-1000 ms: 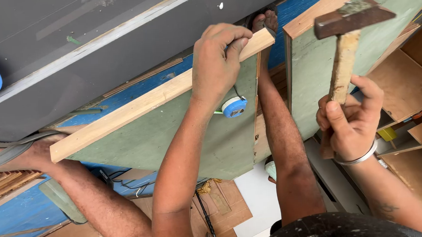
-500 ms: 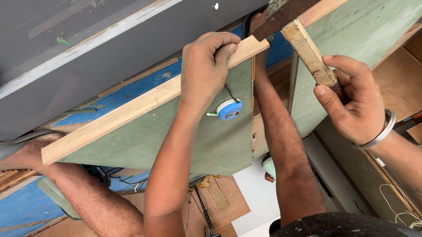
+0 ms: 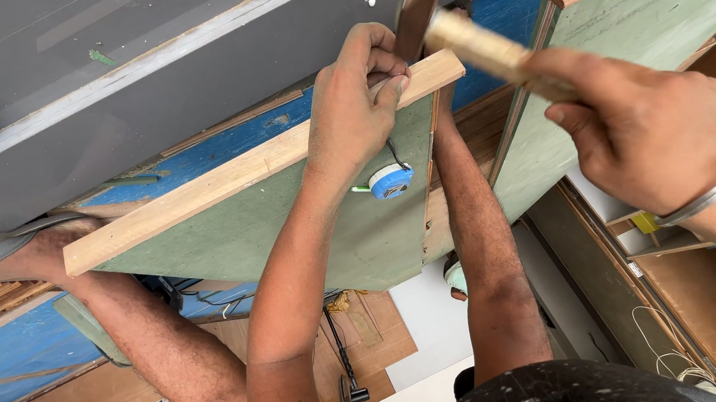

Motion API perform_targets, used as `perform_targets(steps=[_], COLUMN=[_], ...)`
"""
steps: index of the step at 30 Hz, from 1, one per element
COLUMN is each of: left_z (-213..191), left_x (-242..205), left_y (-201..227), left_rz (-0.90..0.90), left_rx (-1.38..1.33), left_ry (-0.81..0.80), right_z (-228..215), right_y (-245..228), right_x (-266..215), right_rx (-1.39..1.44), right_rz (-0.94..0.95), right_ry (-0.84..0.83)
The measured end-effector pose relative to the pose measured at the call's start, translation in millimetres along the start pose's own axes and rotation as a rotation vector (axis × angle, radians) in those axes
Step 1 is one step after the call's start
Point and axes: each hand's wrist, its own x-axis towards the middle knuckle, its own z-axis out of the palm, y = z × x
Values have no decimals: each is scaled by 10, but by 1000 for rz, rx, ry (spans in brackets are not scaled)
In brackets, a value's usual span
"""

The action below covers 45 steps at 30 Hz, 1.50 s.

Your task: Nailing a wooden trim strip onto the edge of a green panel using a hammer.

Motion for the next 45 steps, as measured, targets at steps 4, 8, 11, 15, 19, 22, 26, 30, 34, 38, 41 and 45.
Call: perform_targets(steps=[4, 8, 11, 15, 19, 22, 26, 30, 34, 38, 41, 45], left_z=[-17, -27, -23, -16, 0, 25, 21, 46, 31, 44, 43, 33], left_x=[9, 18, 21, -1, -3, 22, -5, 3, -1, -6, 22, 3], left_y=[12, 62, 32, -68, -155, -233, -204, -227, -142, -179, -148, -224], left_rz=[-21, -83, -54, -50, -31, -29, -11, -16, -8, 7, -22, 2], left_rx=[10, -26, -22, -40, -19, 17, 98, 134, 102, 157, 200, 119], left_ry=[-12, -27, -19, -34, -49, -70, -85, -77, -91, -94, -106, -109], right_z=[-59, 61, 51, 72, 81, 28, 140, 323, 22, 101, 155, 53], right_y=[17, 91, 31, 161, 118, 76, 390, 421, -18, 79, 146, 99], right_x=[-10, -151, -108, -171, -150, -90, -379, -444, -106, -205, -142, -142], right_rx=[-165, 289, -201, -101, 233, -77, 452, 485, -116, 590, -362, -180], right_rz=[-77, 215, -60, 105, 181, -34, 390, 337, 22, 104, 113, -15], right_ry=[-79, 98, -114, -183, 56, -44, -48, 113, -169, 195, -258, -237])
